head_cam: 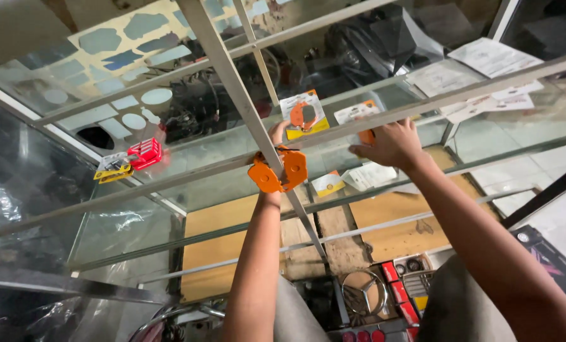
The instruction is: The person organizes packaged automotive parts on the glass shelves of a display cabinet. They pick up various items, including orange brake pads and other boxed components, and arrange them neatly in rows on the shelves.
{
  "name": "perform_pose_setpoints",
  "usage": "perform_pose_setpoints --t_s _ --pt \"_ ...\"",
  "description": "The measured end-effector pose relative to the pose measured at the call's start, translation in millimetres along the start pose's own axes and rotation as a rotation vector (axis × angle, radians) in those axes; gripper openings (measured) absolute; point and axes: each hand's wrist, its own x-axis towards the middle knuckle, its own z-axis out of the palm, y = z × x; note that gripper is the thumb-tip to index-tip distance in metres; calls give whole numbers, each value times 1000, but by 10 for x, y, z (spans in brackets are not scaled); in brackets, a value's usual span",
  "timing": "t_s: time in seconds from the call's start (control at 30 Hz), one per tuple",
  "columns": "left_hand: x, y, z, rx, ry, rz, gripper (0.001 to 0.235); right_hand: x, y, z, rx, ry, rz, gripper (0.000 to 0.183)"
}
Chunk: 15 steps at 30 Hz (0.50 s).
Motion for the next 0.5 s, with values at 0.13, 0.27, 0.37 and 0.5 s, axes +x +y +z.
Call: perform_pose_setpoints --t_s 0.13,0.27,0.37,0.5 --pt "46 -89 1 773 48 256 61 205 51 -27 44 -105 -105 90" --pt "64 -74 6 825 83 280 61 501 119 262 -55 -135 -11 93" --pt "85 -18 12 837 49 307 60 946 333 827 -148 -63 -15 82" --pt "109 81 86 910 38 243 61 1038 319 774 -89 -53 -32 79"
